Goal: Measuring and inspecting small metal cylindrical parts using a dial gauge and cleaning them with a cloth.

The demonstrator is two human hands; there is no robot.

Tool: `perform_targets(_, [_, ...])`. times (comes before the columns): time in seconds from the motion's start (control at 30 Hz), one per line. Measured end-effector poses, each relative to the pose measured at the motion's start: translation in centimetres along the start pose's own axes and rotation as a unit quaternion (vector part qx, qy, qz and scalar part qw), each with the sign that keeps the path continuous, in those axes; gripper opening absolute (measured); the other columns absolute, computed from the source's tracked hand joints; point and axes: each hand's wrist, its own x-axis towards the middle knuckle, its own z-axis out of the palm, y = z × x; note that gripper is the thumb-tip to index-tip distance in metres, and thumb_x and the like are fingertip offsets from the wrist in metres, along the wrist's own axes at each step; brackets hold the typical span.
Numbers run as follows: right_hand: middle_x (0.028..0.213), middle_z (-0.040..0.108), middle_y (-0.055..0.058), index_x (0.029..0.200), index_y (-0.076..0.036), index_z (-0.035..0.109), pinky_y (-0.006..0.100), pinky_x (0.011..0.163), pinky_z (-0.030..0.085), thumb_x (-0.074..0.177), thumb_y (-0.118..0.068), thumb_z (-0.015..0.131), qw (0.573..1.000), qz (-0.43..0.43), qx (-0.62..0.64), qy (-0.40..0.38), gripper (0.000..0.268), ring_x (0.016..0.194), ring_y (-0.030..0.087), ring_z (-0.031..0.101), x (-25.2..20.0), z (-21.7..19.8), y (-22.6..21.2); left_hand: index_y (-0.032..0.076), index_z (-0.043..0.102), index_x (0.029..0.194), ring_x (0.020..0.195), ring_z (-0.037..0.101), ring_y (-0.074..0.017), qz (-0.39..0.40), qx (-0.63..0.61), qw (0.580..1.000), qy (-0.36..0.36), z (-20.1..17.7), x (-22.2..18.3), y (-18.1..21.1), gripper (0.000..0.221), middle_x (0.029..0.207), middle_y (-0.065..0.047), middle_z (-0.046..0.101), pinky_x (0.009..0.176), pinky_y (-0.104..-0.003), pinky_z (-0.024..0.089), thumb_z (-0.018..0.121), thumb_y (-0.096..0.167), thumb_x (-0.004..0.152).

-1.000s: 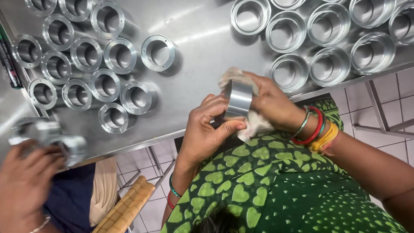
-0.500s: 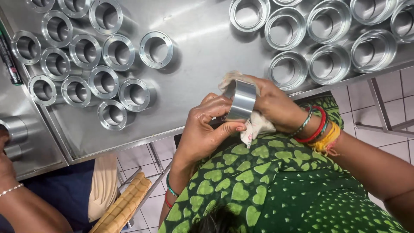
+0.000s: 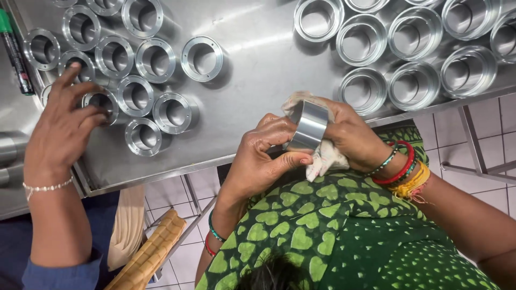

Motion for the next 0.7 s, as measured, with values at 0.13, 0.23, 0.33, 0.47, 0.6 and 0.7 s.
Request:
perform_targets(0.13, [0.123, 0.068, 0.007, 0.138, 0.001, 0.058, 0.028, 0.092, 0.057, 0.095, -0.003, 0.059, 0.995, -0.068, -0.062, 0.044, 0.043, 0.107, 0.012, 0.068, 0.0, 0.4, -0.3, 0.007, 0.077, 0.103, 0.115, 0.061, -0.0208, 0.004, 0.056, 0.998, 0.008, -0.3, 0.4, -0.1, 0.028, 0.113, -0.004, 0.072, 0.100, -0.038, 0.052, 0.081, 0.032, 0.089])
perform_targets(0.23, [0.133, 0.063, 0.010, 0.143, 0.002, 0.054, 0.032, 0.106, 0.054, 0.094, 0.001, 0.056, 0.904, -0.258, -0.332, 0.083, 0.049, 0.124, 0.017, 0.064, -0.7, 0.5, -1.2, 0.003, 0.068, 0.117, 0.113, 0.066, -0.0193, -0.009, 0.144, 0.989, -0.014, -0.9, 0.8, 0.6, 0.047, 0.121, -0.007, 0.065, 0.097, -0.035, 0.055, 0.082, 0.036, 0.087])
perform_targets(0.33, [0.137, 0.059, 0.012, 0.144, 0.001, 0.053, 0.035, 0.109, 0.056, 0.091, 0.000, 0.066, 0.826, -0.327, -0.446, 0.106, 0.055, 0.128, 0.020, 0.063, -1.6, 1.0, -3.3, 0.001, 0.064, 0.122, 0.108, 0.068, -0.0223, -0.080, 0.084, 0.992, 0.047, -0.8, 1.2, 0.8, 0.042, 0.124, -0.012, 0.064, 0.088, -0.034, 0.060, 0.079, 0.026, 0.092])
perform_targets(0.47, [0.129, 0.064, 0.007, 0.144, -0.003, 0.050, 0.030, 0.088, 0.060, 0.084, -0.008, 0.079, 0.956, -0.189, -0.215, 0.071, 0.067, 0.108, 0.014, 0.067, -1.3, 1.0, -3.7, 0.007, 0.040, 0.154, 0.125, 0.060, -0.0190, -0.061, -0.178, 0.978, 0.091, -0.2, 2.0, 0.9, 0.059, 0.146, -0.006, 0.052, 0.104, -0.035, 0.056, 0.060, 0.000, 0.099])
perform_targets(0.6, [0.129, 0.068, 0.009, 0.145, -0.001, 0.052, 0.027, 0.094, 0.058, 0.087, -0.007, 0.080, 0.950, -0.205, -0.231, 0.052, 0.065, 0.113, 0.013, 0.067, -0.1, 0.0, -1.6, 0.016, 0.020, 0.161, 0.136, 0.057, -0.0183, -0.052, -0.200, 0.973, 0.100, 0.1, 2.6, 0.0, 0.075, 0.147, -0.011, 0.058, 0.111, -0.033, 0.051, 0.049, -0.011, 0.097])
perform_targets(0.7, [0.131, 0.066, 0.013, 0.146, 0.001, 0.053, 0.029, 0.090, 0.059, 0.088, -0.003, 0.081, 0.947, -0.186, -0.258, 0.047, 0.064, 0.111, 0.015, 0.066, -0.2, 0.5, -1.0, 0.008, 0.042, 0.152, 0.123, 0.062, -0.0298, -0.010, -0.099, 0.976, 0.194, 1.2, 2.8, -4.1, 0.071, 0.137, -0.024, 0.059, 0.106, -0.041, 0.052, 0.052, -0.022, 0.088])
